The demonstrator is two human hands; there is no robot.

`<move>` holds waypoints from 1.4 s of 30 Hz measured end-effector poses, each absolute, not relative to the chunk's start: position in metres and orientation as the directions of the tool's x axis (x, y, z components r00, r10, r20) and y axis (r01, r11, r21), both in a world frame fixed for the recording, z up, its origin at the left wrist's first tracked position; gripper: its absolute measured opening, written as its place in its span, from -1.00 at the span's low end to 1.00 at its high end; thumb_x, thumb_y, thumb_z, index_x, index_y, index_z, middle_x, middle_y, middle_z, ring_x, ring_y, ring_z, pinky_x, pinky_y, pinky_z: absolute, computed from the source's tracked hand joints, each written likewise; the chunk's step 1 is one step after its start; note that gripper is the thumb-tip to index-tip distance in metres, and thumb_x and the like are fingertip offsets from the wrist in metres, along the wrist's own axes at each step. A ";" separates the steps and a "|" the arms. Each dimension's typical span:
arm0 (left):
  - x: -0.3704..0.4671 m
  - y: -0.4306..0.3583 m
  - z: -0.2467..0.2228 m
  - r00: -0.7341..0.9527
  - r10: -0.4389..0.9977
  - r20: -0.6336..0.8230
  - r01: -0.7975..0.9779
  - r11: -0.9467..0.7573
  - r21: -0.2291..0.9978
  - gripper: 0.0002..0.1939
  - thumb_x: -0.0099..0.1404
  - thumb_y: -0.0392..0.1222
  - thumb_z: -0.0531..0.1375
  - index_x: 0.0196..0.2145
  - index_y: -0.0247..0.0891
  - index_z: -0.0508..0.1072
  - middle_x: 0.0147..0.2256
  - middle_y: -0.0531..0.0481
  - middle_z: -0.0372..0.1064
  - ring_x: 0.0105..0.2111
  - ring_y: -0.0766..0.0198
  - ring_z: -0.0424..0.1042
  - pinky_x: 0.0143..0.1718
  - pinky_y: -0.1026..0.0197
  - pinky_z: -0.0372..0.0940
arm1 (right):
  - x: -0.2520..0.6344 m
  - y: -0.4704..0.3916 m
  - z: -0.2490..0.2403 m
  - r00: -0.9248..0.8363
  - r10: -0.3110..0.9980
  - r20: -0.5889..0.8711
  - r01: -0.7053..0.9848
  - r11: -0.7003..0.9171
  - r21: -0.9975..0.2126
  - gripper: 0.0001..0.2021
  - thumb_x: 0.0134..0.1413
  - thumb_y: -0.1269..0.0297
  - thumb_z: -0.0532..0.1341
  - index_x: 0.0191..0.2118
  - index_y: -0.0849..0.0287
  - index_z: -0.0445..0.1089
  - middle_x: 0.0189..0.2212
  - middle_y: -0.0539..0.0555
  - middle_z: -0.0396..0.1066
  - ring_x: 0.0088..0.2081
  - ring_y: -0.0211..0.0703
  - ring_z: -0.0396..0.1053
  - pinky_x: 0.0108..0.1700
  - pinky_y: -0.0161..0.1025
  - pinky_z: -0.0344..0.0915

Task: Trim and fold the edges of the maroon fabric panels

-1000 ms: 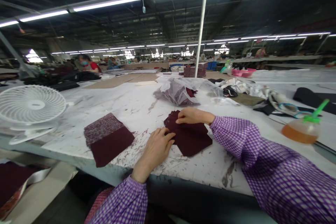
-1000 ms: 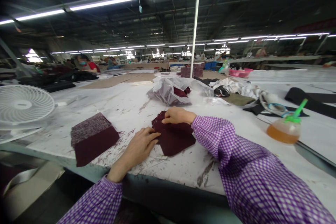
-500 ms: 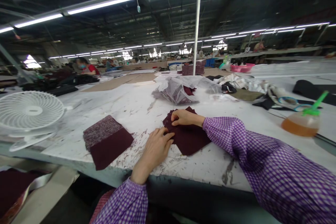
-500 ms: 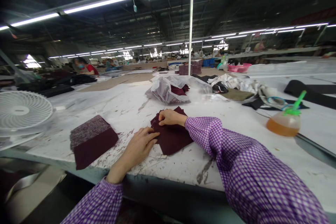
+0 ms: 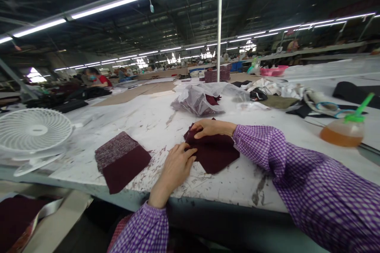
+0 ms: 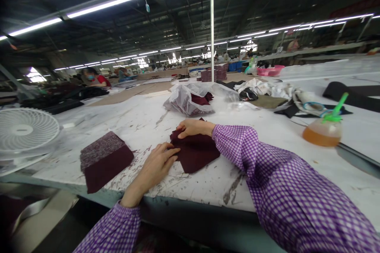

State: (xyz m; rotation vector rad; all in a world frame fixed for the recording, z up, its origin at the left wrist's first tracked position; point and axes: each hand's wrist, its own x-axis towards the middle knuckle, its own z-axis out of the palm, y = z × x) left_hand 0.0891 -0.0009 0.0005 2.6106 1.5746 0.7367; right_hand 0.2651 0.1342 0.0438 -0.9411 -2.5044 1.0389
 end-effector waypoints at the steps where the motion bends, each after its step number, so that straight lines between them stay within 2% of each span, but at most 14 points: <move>1: 0.089 -0.001 0.001 0.380 0.836 0.396 0.829 -0.497 0.255 -0.68 0.36 -0.22 0.02 -0.01 -0.24 0.44 -0.08 -0.14 0.35 -0.05 0.10 0.30 0.01 0.00 0.25 | 0.265 0.132 0.046 -0.745 0.667 0.015 0.450 0.518 -0.727 -0.76 -0.05 0.34 0.25 -0.21 0.30 0.44 -0.30 0.08 0.48 -0.31 -0.25 0.35 -0.25 -0.33 0.23; 5: 0.086 0.000 0.002 0.286 0.822 0.492 0.775 -0.501 0.386 -0.74 0.35 -0.21 0.03 -0.07 -0.24 0.43 -0.14 -0.10 0.42 -0.10 0.14 0.34 -0.01 0.04 0.26 | 0.263 0.124 0.054 -0.739 0.671 0.059 0.433 0.539 -0.722 -0.81 0.00 0.31 0.21 -0.27 0.32 0.43 -0.43 0.02 0.43 -0.43 -0.31 0.28 -0.34 -0.35 0.17; 10: 0.078 0.004 0.002 -0.078 0.799 0.596 0.701 -0.381 0.602 -0.90 0.27 -0.23 0.11 -0.33 -0.23 0.42 -0.33 -0.02 0.42 -0.24 0.18 0.36 -0.13 0.09 0.27 | 0.259 0.114 0.061 -0.768 0.632 0.106 0.398 0.600 -0.694 -0.83 0.02 0.26 0.18 -0.38 0.30 0.38 -0.51 -0.03 0.36 -0.48 -0.33 0.22 -0.41 -0.36 0.11; 13: 0.076 0.006 0.002 -0.259 0.767 0.587 0.604 -0.346 0.718 -0.93 0.23 -0.21 0.16 -0.36 -0.25 0.40 -0.37 0.01 0.38 -0.31 0.23 0.36 -0.18 0.14 0.27 | 0.255 0.107 0.066 -0.773 0.618 0.142 0.361 0.613 -0.703 -0.82 0.03 0.25 0.17 -0.40 0.28 0.36 -0.52 -0.03 0.33 -0.48 -0.32 0.21 -0.42 -0.36 0.10; 15: 0.075 0.006 0.004 -0.320 0.726 0.609 0.566 -0.369 0.737 -0.91 0.23 -0.20 0.17 -0.35 -0.26 0.42 -0.39 0.03 0.35 -0.36 0.27 0.34 -0.23 0.18 0.27 | 0.252 0.100 0.070 -0.774 0.611 0.164 0.363 0.641 -0.676 -0.83 0.04 0.26 0.17 -0.41 0.28 0.36 -0.52 -0.04 0.33 -0.48 -0.32 0.21 -0.42 -0.35 0.09; 18: 0.077 0.005 0.011 -0.309 0.675 0.670 0.579 -0.426 0.696 -0.89 0.23 -0.21 0.16 -0.29 -0.24 0.47 -0.41 0.05 0.31 -0.36 0.29 0.33 -0.23 0.20 0.27 | 0.248 0.090 0.076 -0.789 0.582 0.196 0.375 0.709 -0.597 -0.86 0.05 0.30 0.16 -0.39 0.28 0.38 -0.52 -0.03 0.34 -0.49 -0.32 0.20 -0.42 -0.35 0.07; 22: 0.079 0.002 0.021 -0.189 0.622 0.760 0.695 -0.462 0.551 -0.88 0.26 -0.21 0.15 -0.31 -0.20 0.49 -0.38 0.01 0.36 -0.26 0.22 0.34 -0.16 0.15 0.26 | 0.243 0.080 0.080 -0.812 0.531 0.242 0.375 0.793 -0.480 -0.87 0.06 0.36 0.17 -0.33 0.29 0.44 -0.48 0.01 0.41 -0.45 -0.30 0.25 -0.38 -0.34 0.10; 28: 0.079 -0.003 0.022 -0.071 0.593 0.802 0.893 -0.320 0.315 -0.85 0.30 -0.25 0.08 -0.36 -0.20 0.44 -0.38 -0.03 0.40 -0.27 0.16 0.33 -0.20 0.10 0.20 | 0.241 0.076 0.078 -0.837 0.468 0.282 0.317 0.837 -0.447 -0.84 0.14 0.33 0.15 -0.28 0.28 0.45 -0.42 0.04 0.45 -0.42 -0.29 0.29 -0.34 -0.34 0.14; 32: 0.078 -0.004 0.023 0.053 0.581 0.812 0.958 -0.258 0.122 -0.84 0.29 -0.28 0.04 -0.35 -0.22 0.41 -0.37 -0.07 0.39 -0.27 0.13 0.34 -0.23 0.09 0.14 | 0.238 0.073 0.078 -0.859 0.406 0.311 0.267 0.875 -0.403 -0.85 0.17 0.37 0.12 -0.33 0.27 0.43 -0.42 0.05 0.44 -0.40 -0.28 0.30 -0.30 -0.33 0.16; 34: 0.078 -0.003 0.023 0.064 0.578 0.813 0.956 -0.270 0.117 -0.84 0.27 -0.30 0.03 -0.37 -0.23 0.39 -0.38 -0.08 0.37 -0.29 0.14 0.33 -0.22 0.09 0.14 | 0.237 0.072 0.078 -0.865 0.375 0.334 0.242 0.894 -0.378 -0.85 0.18 0.39 0.12 -0.34 0.28 0.41 -0.40 0.07 0.43 -0.37 -0.27 0.30 -0.27 -0.32 0.17; 36: 0.077 -0.001 0.023 0.009 0.599 0.801 0.921 -0.316 0.226 -0.83 0.24 -0.31 0.01 -0.41 -0.24 0.38 -0.42 -0.05 0.35 -0.34 0.17 0.32 -0.23 0.11 0.15 | 0.237 0.072 0.077 -0.875 0.347 0.337 0.205 0.898 -0.390 -0.85 0.19 0.38 0.10 -0.33 0.28 0.40 -0.39 0.07 0.42 -0.36 -0.27 0.29 -0.26 -0.32 0.17; 37: 0.076 0.000 0.023 -0.039 0.633 0.773 0.876 -0.351 0.331 -0.83 0.24 -0.30 0.01 -0.43 -0.24 0.38 -0.43 -0.02 0.33 -0.37 0.20 0.30 -0.25 0.13 0.16 | 0.237 0.073 0.077 -0.882 0.338 0.328 0.191 0.893 -0.408 -0.84 0.19 0.37 0.10 -0.33 0.28 0.39 -0.40 0.06 0.41 -0.37 -0.27 0.28 -0.27 -0.32 0.17; 40: 0.071 0.000 0.022 -0.146 0.800 0.582 0.603 -0.395 0.694 -0.81 0.24 -0.21 0.03 -0.45 -0.24 0.39 -0.51 0.06 0.29 -0.45 0.29 0.27 -0.34 0.23 0.19 | 0.238 0.075 0.076 -0.887 0.360 0.290 0.197 0.862 -0.468 -0.82 0.20 0.32 0.08 -0.35 0.26 0.37 -0.46 0.00 0.35 -0.42 -0.29 0.21 -0.34 -0.35 0.14; 42: 0.067 -0.001 0.022 -0.153 0.867 0.474 0.426 -0.375 0.824 -0.77 0.25 -0.15 0.04 -0.44 -0.25 0.42 -0.51 0.07 0.29 -0.46 0.31 0.28 -0.35 0.26 0.21 | 0.239 0.076 0.075 -0.880 0.391 0.270 0.220 0.838 -0.499 -0.81 0.20 0.30 0.08 -0.37 0.26 0.36 -0.50 -0.03 0.30 -0.45 -0.31 0.17 -0.37 -0.35 0.12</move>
